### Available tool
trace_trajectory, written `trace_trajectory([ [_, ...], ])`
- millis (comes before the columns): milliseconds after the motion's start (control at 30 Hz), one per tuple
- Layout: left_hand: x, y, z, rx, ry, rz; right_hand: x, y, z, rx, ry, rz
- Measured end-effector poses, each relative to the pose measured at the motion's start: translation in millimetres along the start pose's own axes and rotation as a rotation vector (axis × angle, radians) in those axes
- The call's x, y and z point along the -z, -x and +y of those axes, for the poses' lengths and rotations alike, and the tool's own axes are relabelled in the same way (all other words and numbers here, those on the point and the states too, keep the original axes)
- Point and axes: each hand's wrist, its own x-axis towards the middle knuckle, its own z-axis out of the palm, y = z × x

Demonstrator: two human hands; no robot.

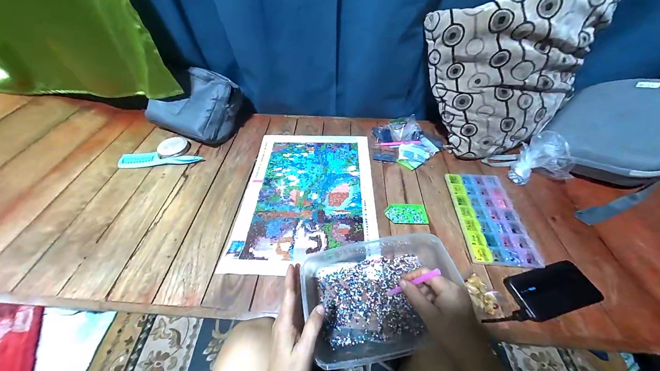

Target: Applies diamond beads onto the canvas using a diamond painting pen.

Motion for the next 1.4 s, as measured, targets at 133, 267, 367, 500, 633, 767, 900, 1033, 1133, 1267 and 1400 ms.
trace_trajectory([
  [133, 6, 28, -5, -0.038, -0.105, -0.068, 1, 0, -1, -0.011, 0.043, -0.039],
  [267, 8, 48, -5, -0.037, -0.173, -0.133, 2, 0, -1, 0.021, 0.055, -0.091],
  [367, 7, 48, -9, -0.036, -0.159, -0.127, 2, 1, -1, 0.049, 0.095, -0.088],
  [500, 4, 46, -12, -0.048, -0.17, -0.112, 2, 0, -4, 0.04, 0.102, -0.102],
  [633, 3, 46, -13, -0.053, -0.183, -0.101, 1, 0, -4, 0.029, 0.109, -0.118],
  [767, 3, 46, -15, -0.059, -0.188, -0.103, 2, 0, -6, 0.015, 0.11, -0.129],
  [900, 2, 46, -18, -0.069, -0.181, -0.099, 3, 0, -6, 0.01, 0.1, -0.133],
  [1033, 2, 45, -17, -0.071, -0.156, -0.099, 3, 0, -6, 0.0, 0.102, -0.137],
  [1133, 1, 45, -16, -0.074, -0.158, -0.09, 4, -1, -8, -0.016, 0.109, -0.16],
  [1267, 2, 45, -14, -0.052, -0.194, -0.094, 4, -1, -7, -0.01, 0.123, -0.169],
  [1400, 2, 44, -13, -0.055, -0.207, -0.094, 2, 0, -4, 0.039, 0.111, -0.116],
])
